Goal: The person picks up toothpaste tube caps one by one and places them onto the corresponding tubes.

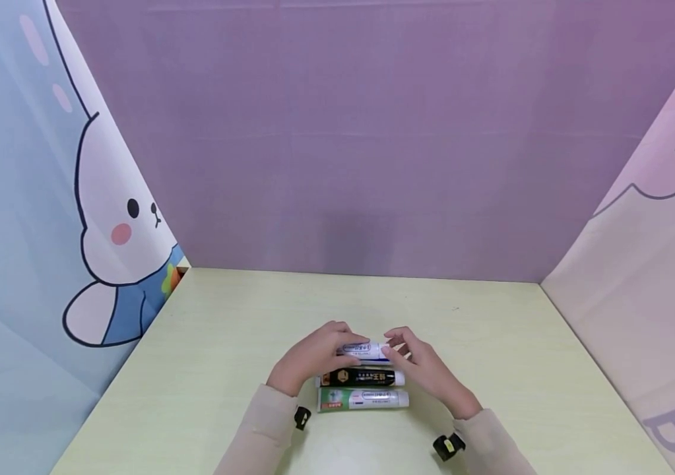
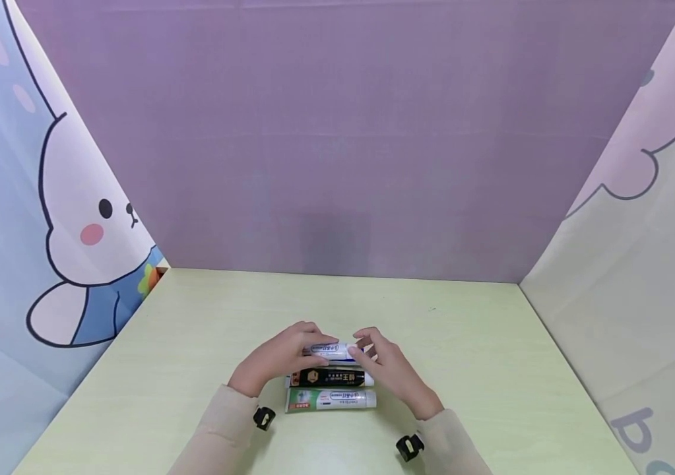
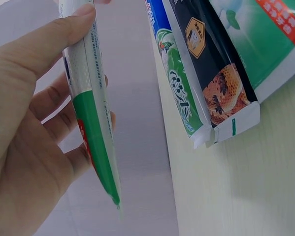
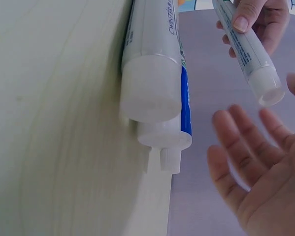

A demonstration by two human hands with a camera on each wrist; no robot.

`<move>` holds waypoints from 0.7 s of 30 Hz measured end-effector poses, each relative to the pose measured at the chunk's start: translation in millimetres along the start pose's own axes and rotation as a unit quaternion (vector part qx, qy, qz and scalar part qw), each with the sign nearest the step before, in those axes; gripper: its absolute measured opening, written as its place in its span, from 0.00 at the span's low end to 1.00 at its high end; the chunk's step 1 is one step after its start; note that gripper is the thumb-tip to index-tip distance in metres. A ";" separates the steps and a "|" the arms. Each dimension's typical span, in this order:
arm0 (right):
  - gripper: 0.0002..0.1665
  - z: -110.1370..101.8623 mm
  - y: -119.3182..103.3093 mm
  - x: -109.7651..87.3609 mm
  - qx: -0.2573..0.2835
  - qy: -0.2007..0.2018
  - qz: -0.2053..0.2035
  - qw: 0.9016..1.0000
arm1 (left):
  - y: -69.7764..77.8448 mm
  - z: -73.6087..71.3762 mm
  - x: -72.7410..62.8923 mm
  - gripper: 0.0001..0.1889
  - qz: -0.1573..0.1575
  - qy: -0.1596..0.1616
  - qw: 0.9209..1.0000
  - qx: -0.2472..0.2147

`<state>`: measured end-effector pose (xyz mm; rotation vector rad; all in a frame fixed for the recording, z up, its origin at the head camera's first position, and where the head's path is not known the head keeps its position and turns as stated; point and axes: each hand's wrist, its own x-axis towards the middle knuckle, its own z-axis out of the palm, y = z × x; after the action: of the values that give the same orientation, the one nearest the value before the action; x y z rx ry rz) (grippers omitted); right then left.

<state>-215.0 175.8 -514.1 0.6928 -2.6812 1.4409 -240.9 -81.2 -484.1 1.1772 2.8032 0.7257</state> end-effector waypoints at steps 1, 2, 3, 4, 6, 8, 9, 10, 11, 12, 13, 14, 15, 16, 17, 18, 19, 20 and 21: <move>0.22 -0.1 0.4 -0.2 0.005 0.000 -0.007 1.000 | 0.1 0.0 -0.2 0.24 0.000 -0.001 1.000 -0.001; 0.23 -0.3 1.0 -0.3 0.009 0.001 -0.015 1.000 | 0.0 0.0 -0.4 0.24 0.000 -0.001 1.000 -0.002; 0.24 -0.5 1.2 -0.6 0.015 0.001 -0.020 1.000 | 0.1 0.1 -0.7 0.24 0.001 -0.001 1.000 -0.003; 0.24 -0.7 1.4 -0.9 0.020 0.001 -0.026 0.999 | 0.3 0.0 -1.0 0.24 0.000 -0.001 1.000 -0.005; 0.23 -1.3 1.7 -1.7 0.023 0.001 -0.036 0.999 | 0.3 0.3 -1.4 0.24 0.000 -0.001 1.000 -0.007; 0.23 -1.3 2.4 -2.1 0.022 0.000 -0.048 0.999 | 0.2 0.5 -1.4 0.23 0.000 -0.001 1.000 -0.009; 0.22 -1.3 2.6 -2.3 0.021 0.000 -0.052 0.998 | 0.3 0.6 -1.5 0.23 0.000 0.000 1.000 -0.009; 0.22 -1.0 3.2 -2.5 0.020 0.001 -0.058 0.998 | 0.2 0.6 -1.5 0.23 0.000 0.000 1.000 -0.009; 0.21 -0.9 3.6 -2.6 0.018 0.001 -0.062 0.998 | 0.0 0.7 -1.4 0.23 0.000 0.000 1.000 -0.009; 0.21 -0.6 4.0 -2.7 0.017 0.001 -0.067 0.998 | 0.2 0.6 -1.3 0.23 0.000 0.001 1.000 -0.009; 0.21 -0.3 4.4 -2.8 0.017 0.001 -0.071 0.997 | 0.2 0.6 -1.2 0.23 0.000 0.001 1.000 -0.009; 0.21 -0.1 4.8 -2.9 0.016 0.000 -0.075 0.997 | 0.0 0.7 -1.1 0.23 0.000 0.001 1.000 -0.009; 0.21 0.1 5.2 -2.9 0.016 0.000 -0.078 0.997 | 0.2 0.7 -1.0 0.23 0.000 0.001 1.000 -0.009; 0.21 0.2 5.5 -2.9 0.016 -0.001 -0.080 0.997 | 0.2 0.7 -0.8 0.23 0.000 0.000 1.000 -0.009; 0.20 0.3 5.8 -2.9 0.016 -0.002 -0.082 0.997 | 0.4 0.7 -0.7 0.23 0.000 0.000 1.000 -0.009; 0.20 0.4 6.0 -2.8 0.016 -0.002 -0.082 0.997 | 0.4 0.7 -0.6 0.23 0.000 0.000 1.000 -0.009; 0.20 0.4 6.5 -2.7 0.015 -0.003 -0.083 0.996 | 0.5 0.9 -0.5 0.23 0.000 -0.001 1.000 -0.009; 0.20 0.5 6.7 -2.5 0.015 -0.002 -0.082 0.997 | 0.4 1.0 -0.4 0.23 0.000 -0.001 1.000 -0.009; 0.20 0.6 7.0 -2.3 0.014 -0.002 -0.082 0.997 | 0.5 1.0 -0.4 0.23 0.000 -0.001 1.000 -0.010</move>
<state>-215.5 179.5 -520.5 0.8947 -2.5419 1.4400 -240.1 -80.7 -484.8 1.1738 2.7877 0.7499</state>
